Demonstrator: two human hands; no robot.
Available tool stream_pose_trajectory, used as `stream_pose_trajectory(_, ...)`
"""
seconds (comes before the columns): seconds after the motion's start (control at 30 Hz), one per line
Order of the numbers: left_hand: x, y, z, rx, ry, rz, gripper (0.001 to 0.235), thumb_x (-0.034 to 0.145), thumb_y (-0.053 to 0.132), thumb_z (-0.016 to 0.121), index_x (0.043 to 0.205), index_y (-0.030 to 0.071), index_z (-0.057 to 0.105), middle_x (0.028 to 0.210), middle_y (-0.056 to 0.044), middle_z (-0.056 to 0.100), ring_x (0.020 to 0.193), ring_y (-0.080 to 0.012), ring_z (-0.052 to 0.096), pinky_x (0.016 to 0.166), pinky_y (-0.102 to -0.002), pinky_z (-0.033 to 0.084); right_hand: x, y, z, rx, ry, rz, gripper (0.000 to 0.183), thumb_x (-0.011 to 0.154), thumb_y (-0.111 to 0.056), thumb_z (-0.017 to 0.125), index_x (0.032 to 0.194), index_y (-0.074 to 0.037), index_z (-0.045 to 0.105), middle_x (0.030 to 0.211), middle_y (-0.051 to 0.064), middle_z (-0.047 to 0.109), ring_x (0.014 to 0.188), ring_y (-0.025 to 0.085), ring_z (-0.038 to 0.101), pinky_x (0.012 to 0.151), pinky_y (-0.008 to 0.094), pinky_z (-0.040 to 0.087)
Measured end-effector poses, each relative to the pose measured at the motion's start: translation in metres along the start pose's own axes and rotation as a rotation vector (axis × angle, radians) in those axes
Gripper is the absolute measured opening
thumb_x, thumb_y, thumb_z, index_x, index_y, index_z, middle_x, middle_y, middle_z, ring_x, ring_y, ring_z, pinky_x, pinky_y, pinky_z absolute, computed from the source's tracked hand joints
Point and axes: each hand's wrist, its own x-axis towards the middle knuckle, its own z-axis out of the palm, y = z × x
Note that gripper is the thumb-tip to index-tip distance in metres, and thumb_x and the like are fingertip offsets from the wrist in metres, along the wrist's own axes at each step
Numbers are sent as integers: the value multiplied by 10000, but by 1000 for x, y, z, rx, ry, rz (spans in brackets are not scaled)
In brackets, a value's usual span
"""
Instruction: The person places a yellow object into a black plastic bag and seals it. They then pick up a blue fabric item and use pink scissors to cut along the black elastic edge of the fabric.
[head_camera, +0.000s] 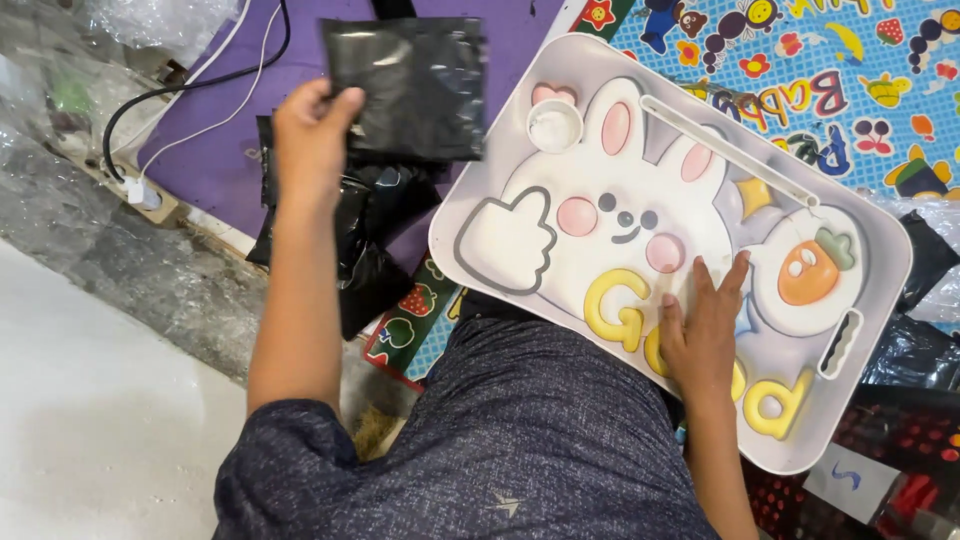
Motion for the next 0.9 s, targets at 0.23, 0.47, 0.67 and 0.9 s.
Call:
stream_pose_trajectory(0.23,12,-102,-82,490,251,-99,507,930,316,793,1380,227,576,909,20,641,831,-159,623,802,-359,484,-3,4,15,-178,-1,-34,515,1032,-266,531,1430,60,537,1648,392,187,1571,484,122,1183,727,183)
stream_pose_trajectory(0.47,-17,-172,-47,1068,-142,33,628,1023,317,589,1603,237,362,1672,-124,231,1519,-399,164,1160,-685,201,-4,4,16,-179,16,-39,513,1037,-276,541,1431,54,541,1645,391,195,1567,491,140,1192,714,192)
stream_pose_trajectory(0.67,-15,-148,-38,1193,-256,-136,633,1034,415,395,1633,265,254,1721,-85,143,1558,-387,62,1136,-774,51,-4,12,22,-148,31,-9,512,1026,-296,542,1441,0,493,1626,382,232,1551,500,162,1192,710,179)
stream_pose_trajectory(0.9,8,-145,-30,947,-49,520,381,1343,176,638,1276,-190,724,1108,-397,741,927,-594,672,740,-604,510,-9,21,30,-126,213,-138,424,1006,-209,667,1376,-52,534,1554,272,432,1466,493,414,1172,724,281)
